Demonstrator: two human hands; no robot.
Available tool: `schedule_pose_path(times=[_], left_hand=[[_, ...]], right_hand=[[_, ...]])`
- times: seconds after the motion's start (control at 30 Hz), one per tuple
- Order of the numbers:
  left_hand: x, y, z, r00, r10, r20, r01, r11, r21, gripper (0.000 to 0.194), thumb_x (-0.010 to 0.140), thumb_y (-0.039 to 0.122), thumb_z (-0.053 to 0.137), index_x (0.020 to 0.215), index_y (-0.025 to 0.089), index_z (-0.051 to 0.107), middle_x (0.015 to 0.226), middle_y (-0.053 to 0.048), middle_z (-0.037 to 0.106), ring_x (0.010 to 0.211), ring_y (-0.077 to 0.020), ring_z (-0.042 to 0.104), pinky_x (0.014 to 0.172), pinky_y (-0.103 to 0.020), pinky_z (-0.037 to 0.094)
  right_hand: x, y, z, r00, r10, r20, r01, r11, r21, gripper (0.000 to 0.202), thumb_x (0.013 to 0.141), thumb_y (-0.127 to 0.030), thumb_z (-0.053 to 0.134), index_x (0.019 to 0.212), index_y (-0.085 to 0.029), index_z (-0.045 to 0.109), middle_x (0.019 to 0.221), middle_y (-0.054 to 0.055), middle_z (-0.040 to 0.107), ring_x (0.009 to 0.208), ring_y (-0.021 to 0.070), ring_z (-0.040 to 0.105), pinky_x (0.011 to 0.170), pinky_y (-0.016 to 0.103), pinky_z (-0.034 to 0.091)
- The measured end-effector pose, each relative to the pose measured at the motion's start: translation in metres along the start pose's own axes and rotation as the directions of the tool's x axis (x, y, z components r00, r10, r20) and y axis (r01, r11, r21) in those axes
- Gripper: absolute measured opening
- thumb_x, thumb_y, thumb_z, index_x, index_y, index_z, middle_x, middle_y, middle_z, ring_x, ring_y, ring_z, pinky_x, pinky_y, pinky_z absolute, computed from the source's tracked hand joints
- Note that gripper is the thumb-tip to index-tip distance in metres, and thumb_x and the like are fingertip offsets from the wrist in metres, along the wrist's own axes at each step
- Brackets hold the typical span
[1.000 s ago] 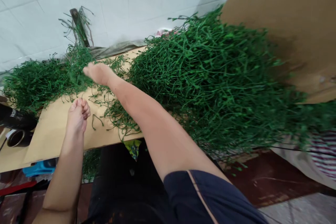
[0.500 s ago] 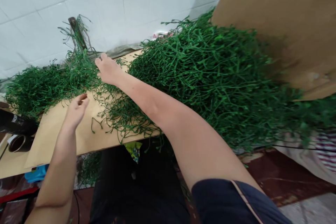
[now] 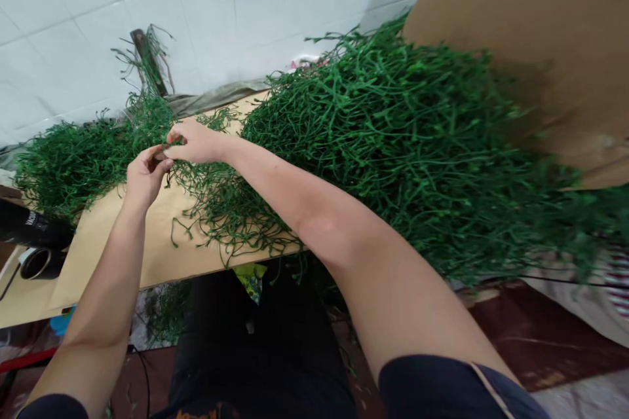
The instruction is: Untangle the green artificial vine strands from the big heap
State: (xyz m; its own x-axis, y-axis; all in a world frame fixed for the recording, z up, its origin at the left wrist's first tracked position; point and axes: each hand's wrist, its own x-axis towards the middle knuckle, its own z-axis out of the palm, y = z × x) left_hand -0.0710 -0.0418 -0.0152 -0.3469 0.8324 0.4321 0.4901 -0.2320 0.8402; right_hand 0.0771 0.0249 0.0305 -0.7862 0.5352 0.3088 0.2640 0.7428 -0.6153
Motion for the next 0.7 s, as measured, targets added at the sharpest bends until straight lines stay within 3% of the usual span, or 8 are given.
schedule_pose_path(times=[0.13,0.2,0.33,0.43,0.57,0.7], left_hand=[[-0.003,-0.002,0.004,0.996,0.083,-0.020,-0.084,0.996,-0.009,0.037,0.066,0.029,0.065,0.100,0.014,0.063,0.084,-0.005,0.067,0.073,-0.0144,0.061,0.070,-0.027,0.049],[-0.004,-0.002,0.002,0.992,0.125,-0.034,-0.124,0.991,0.046,0.038,0.069,0.033,0.063,0.103,0.014,0.064,0.090,-0.006,0.067,0.078,-0.0156,0.061,0.073,-0.028,0.049],[-0.008,0.001,-0.009,0.975,0.223,-0.008,-0.210,0.930,0.303,0.036,0.075,0.042,0.059,0.099,0.016,0.067,0.083,-0.005,0.065,0.077,-0.0159,0.059,0.073,-0.028,0.046],[-0.011,0.005,-0.016,0.968,0.247,0.039,-0.239,0.868,0.436,0.033,0.079,0.043,0.054,0.094,0.016,0.069,0.074,-0.003,0.060,0.074,-0.0156,0.055,0.071,-0.026,0.042],[-0.011,0.007,-0.019,0.977,0.213,0.009,-0.194,0.869,0.456,0.026,0.081,0.039,0.053,0.081,0.017,0.067,0.071,-0.002,0.056,0.072,-0.0148,0.052,0.069,-0.025,0.039],[-0.010,0.005,-0.020,0.987,0.158,-0.033,-0.133,0.914,0.384,0.024,0.082,0.036,0.052,0.070,0.018,0.062,0.068,-0.001,0.054,0.071,-0.0142,0.050,0.069,-0.024,0.037]], right_hand=[[0.010,-0.005,0.000,0.981,0.190,0.045,-0.195,0.951,0.240,0.041,0.089,-0.045,0.041,0.062,-0.014,0.047,0.054,-0.001,0.041,0.054,0.0075,0.035,0.053,0.024,0.030],[0.011,-0.007,0.005,0.965,0.245,0.091,-0.261,0.924,0.281,0.042,0.090,-0.040,0.042,0.056,-0.016,0.042,0.048,-0.003,0.036,0.049,0.0065,0.032,0.051,0.023,0.026],[0.009,-0.010,0.010,0.976,0.209,0.061,-0.218,0.921,0.324,0.041,0.091,-0.017,0.040,0.050,-0.016,0.037,0.044,-0.005,0.034,0.047,0.0050,0.029,0.052,0.022,0.025],[0.008,-0.008,0.010,0.984,0.173,0.028,-0.169,0.892,0.420,0.034,0.090,-0.016,0.041,0.056,-0.015,0.042,0.049,-0.006,0.036,0.049,0.0051,0.029,0.053,0.022,0.027],[0.005,-0.004,0.013,0.995,0.043,0.090,-0.081,0.874,0.479,0.030,0.087,-0.026,0.051,0.060,-0.015,0.044,0.054,-0.007,0.030,0.053,0.0060,0.025,0.053,0.022,0.025],[-0.001,-0.001,0.016,0.987,0.046,0.153,-0.124,0.830,0.544,0.018,0.088,-0.019,0.047,0.070,-0.015,0.048,0.059,-0.006,0.035,0.055,0.0062,0.030,0.055,0.021,0.027]])
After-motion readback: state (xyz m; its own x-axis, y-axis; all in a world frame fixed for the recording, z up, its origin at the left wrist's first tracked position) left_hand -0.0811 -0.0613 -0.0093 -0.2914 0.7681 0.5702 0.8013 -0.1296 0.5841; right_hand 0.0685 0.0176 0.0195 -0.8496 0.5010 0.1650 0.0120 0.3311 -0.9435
